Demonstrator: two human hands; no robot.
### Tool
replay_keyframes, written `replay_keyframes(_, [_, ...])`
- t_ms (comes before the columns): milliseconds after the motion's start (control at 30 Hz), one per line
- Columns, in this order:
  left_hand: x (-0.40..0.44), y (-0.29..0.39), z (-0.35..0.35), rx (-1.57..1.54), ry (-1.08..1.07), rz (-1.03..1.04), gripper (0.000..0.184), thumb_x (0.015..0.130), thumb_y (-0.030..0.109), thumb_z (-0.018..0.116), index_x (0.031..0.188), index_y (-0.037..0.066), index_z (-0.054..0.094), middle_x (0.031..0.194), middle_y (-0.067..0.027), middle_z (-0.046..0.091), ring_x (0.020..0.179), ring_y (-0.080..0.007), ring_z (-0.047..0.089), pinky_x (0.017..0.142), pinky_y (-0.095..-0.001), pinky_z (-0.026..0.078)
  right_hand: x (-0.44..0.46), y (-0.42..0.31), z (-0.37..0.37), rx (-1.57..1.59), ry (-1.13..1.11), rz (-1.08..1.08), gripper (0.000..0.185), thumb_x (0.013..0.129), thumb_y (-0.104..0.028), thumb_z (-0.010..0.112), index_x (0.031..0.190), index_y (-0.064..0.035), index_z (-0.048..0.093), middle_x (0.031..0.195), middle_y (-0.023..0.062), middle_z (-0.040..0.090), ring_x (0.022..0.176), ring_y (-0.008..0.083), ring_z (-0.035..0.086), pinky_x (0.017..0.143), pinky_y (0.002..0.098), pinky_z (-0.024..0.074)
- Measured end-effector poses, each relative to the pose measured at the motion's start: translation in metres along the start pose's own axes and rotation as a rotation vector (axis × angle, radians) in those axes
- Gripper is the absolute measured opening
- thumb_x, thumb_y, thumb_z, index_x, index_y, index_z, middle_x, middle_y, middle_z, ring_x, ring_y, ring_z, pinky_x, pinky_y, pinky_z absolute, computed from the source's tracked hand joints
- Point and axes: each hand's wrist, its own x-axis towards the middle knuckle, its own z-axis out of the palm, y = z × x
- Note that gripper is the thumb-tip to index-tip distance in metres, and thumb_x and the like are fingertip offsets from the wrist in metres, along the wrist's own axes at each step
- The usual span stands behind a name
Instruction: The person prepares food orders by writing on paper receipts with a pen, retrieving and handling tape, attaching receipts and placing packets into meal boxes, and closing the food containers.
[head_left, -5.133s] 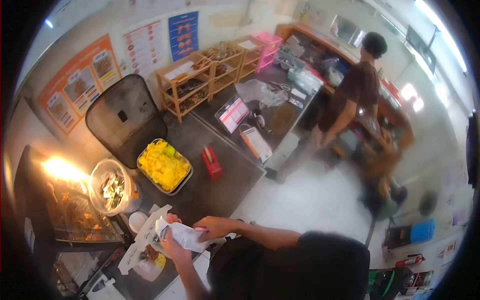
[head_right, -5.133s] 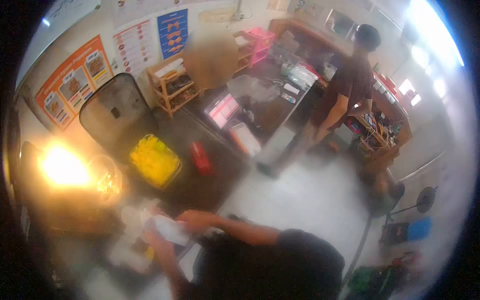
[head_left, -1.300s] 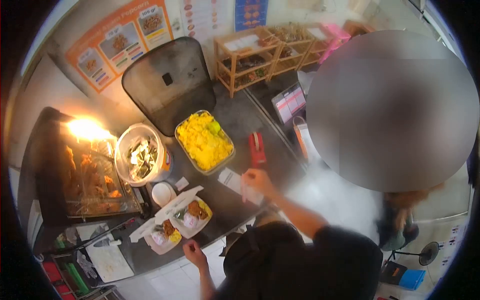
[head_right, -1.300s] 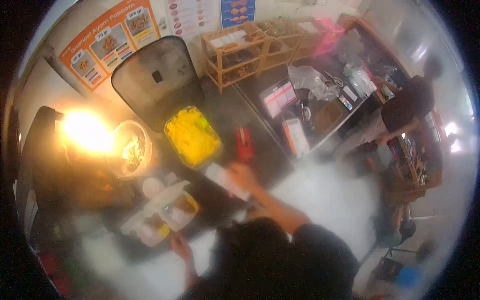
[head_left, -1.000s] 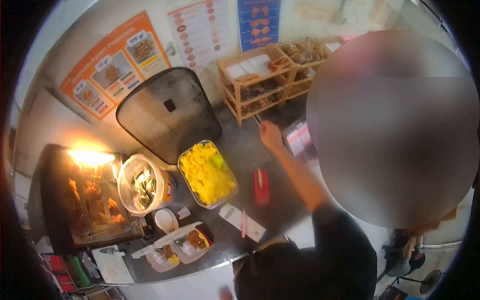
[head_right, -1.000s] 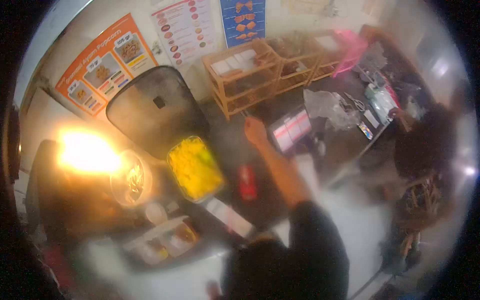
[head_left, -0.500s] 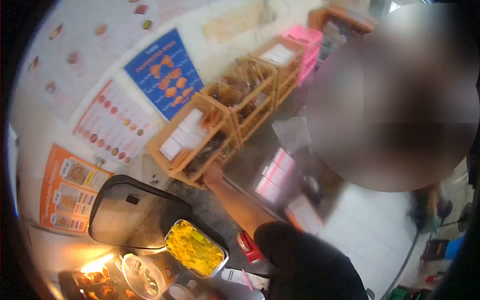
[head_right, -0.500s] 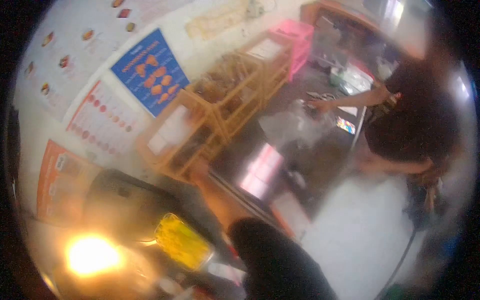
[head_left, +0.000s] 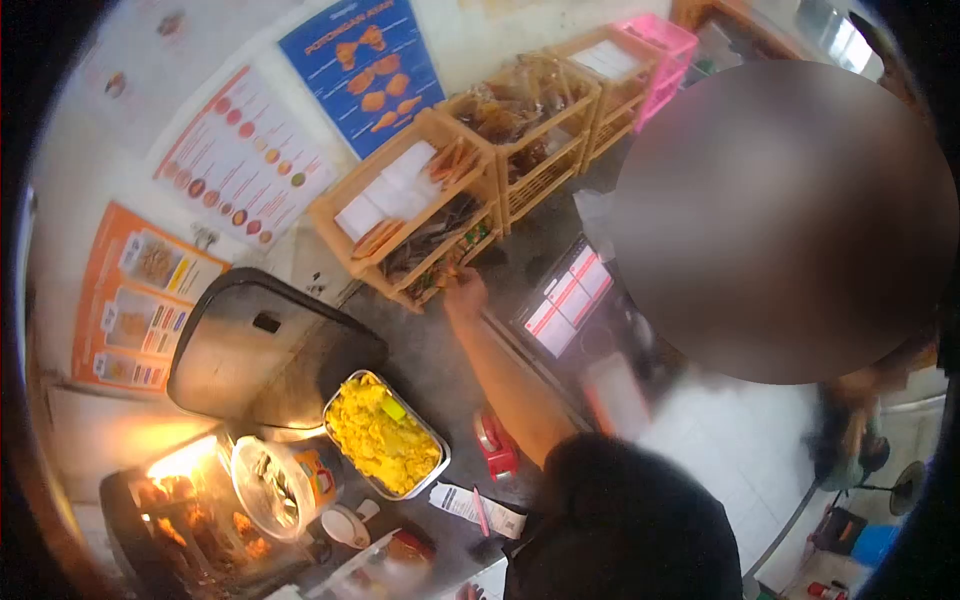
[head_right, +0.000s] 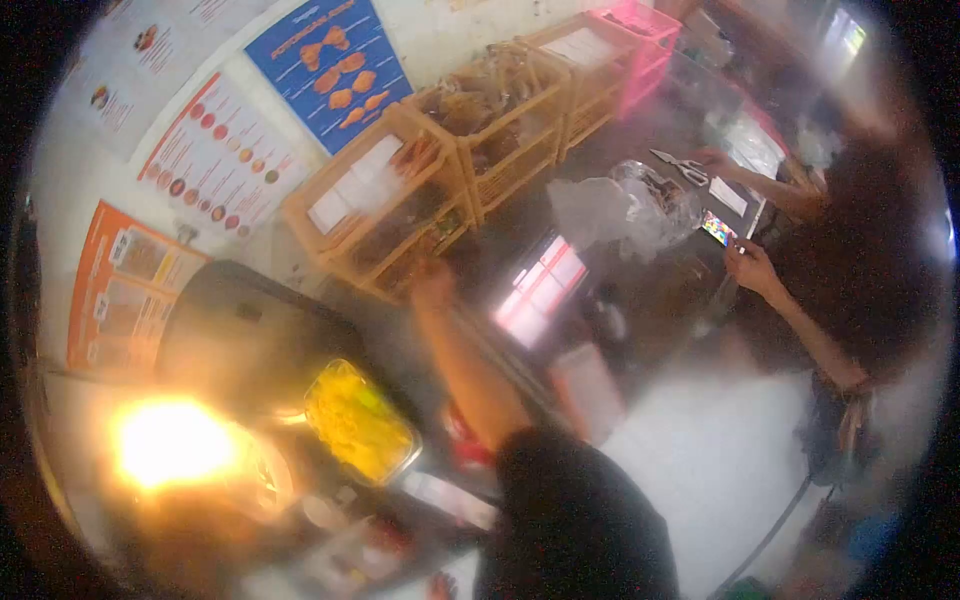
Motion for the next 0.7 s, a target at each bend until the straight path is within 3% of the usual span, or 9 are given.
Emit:
replay_keyframes(100, [-0.001, -0.02, 0.021, -0.087, -0.103, 0.034, 0.048, 0.097, 0.033, 0.065, 0.136, 0.006, 0.055, 0.122, -0.0086, 0.064, 0.107, -0.0207, 0.062, 0.087, -0.0363, 0.051, -0.02, -0.009, -0.045, -0.143, -0.165, 0.258, 0.02, 0.089, -0.013, 0.074, 0.102, -0.0007, 0.065, 0.094, 0.0077, 0.069, 0.082, 0.0151, 0.063, 0.072, 0.0301, 0.0504])
replay_keyframes(167, [-0.051, 0.103, 0.077, 0.166, 0.03, 0.184, 0.026, 0.101, 0.019, 0.057, 0.118, 0.001, 0.066, 0.107, -0.0116, 0.07, 0.1, -0.0231, 0.066, 0.09, -0.0364, 0.053, -0.042, -0.111, -0.102, 0.038, -0.279, 0.483, 0.019, 0.089, -0.012, 0.074, 0.103, -0.0024, 0.065, 0.098, 0.0058, 0.068, 0.088, 0.0141, 0.063, 0.076, 0.0283, 0.0496])
replay_keyframes(233, [-0.039, 0.13, 0.093, -0.132, -0.146, 0.299, 0.027, 0.101, 0.018, 0.058, 0.118, -0.002, 0.064, 0.107, -0.0085, 0.069, 0.103, -0.0181, 0.065, 0.093, -0.0321, 0.05, -0.069, -0.13, -0.143, 0.14, -0.374, 0.54, 0.02, 0.089, -0.011, 0.073, 0.106, -0.0032, 0.064, 0.095, 0.0043, 0.066, 0.086, 0.0131, 0.062, 0.076, 0.0276, 0.0489])
replay_keyframes(333, [-0.022, 0.183, 0.117, -0.388, -0.336, 0.334, 0.028, 0.102, 0.016, 0.057, 0.123, -0.002, 0.061, 0.114, -0.0107, 0.067, 0.11, -0.0197, 0.062, 0.1, -0.0357, 0.048, -0.122, -0.177, -0.201, 0.14, -0.573, 0.555, 0.022, 0.09, -0.012, 0.071, 0.11, -0.0035, 0.064, 0.095, 0.0026, 0.065, 0.084, 0.0122, 0.06, 0.073, 0.0265, 0.0481])
replay_keyframes(400, [-0.011, 0.216, 0.126, -0.441, -0.454, 0.475, 0.05, 0.102, 0.019, 0.057, 0.146, 0.0, 0.042, 0.14, -0.0163, 0.055, 0.126, -0.0262, 0.056, 0.107, -0.0392, 0.045, -0.164, -0.241, -0.233, 0.039, -0.714, 0.531, 0.02, 0.092, -0.012, 0.07, 0.109, -0.0032, 0.066, 0.097, 0.0024, 0.065, 0.089, 0.0117, 0.061, 0.074, 0.0263, 0.0495])
replay_keyframes(467, [-0.007, 0.228, 0.129, -0.594, -0.452, 0.535, 0.046, 0.103, 0.019, 0.057, 0.144, 0.003, 0.044, 0.131, -0.014, 0.058, 0.116, -0.0232, 0.059, 0.1, -0.0374, 0.049, -0.217, -0.271, -0.26, -0.108, -0.88, 0.349, 0.02, 0.091, -0.015, 0.07, 0.107, -0.0017, 0.068, 0.098, 0.0052, 0.069, 0.09, 0.0147, 0.064, 0.078, 0.0293, 0.0511])
replay_keyframes(567, [-0.007, 0.217, 0.1, -0.931, -0.489, 0.323, 0.033, 0.102, 0.018, 0.057, 0.134, 0.007, 0.054, 0.11, -0.0089, 0.066, 0.096, -0.017, 0.064, 0.085, -0.0324, 0.054, -0.302, -0.262, -0.297, -0.338, -1.042, 0.192, 0.021, 0.092, -0.02, 0.07, 0.101, -0.0003, 0.07, 0.102, 0.0098, 0.073, 0.091, 0.018, 0.067, 0.08, 0.0329, 0.0526])
replay_keyframes(600, [-0.007, 0.197, 0.086, -0.812, -0.399, 0.431, 0.03, 0.101, 0.017, 0.058, 0.128, 0.004, 0.06, 0.104, -0.0053, 0.068, 0.089, -0.0106, 0.063, 0.078, -0.0277, 0.052, -0.332, -0.263, -0.309, -0.324, -1.075, 0.189, 0.021, 0.092, -0.02, 0.07, 0.101, -0.0003, 0.07, 0.102, 0.0098, 0.073, 0.091, 0.018, 0.067, 0.08, 0.0329, 0.0526])
replay_keyframes(700, [-0.02, 0.153, 0.04, -0.6, -0.254, 0.48, 0.027, 0.098, 0.019, 0.063, 0.119, 0.004, 0.066, 0.101, -0.0067, 0.068, 0.086, -0.0139, 0.063, 0.075, -0.0297, 0.053, -0.378, -0.266, -0.325, -0.349, -1.094, 0.283, 0.023, 0.091, -0.023, 0.071, 0.096, -0.0009, 0.071, 0.096, 0.0105, 0.073, 0.087, 0.0177, 0.066, 0.079, 0.0327, 0.0521])
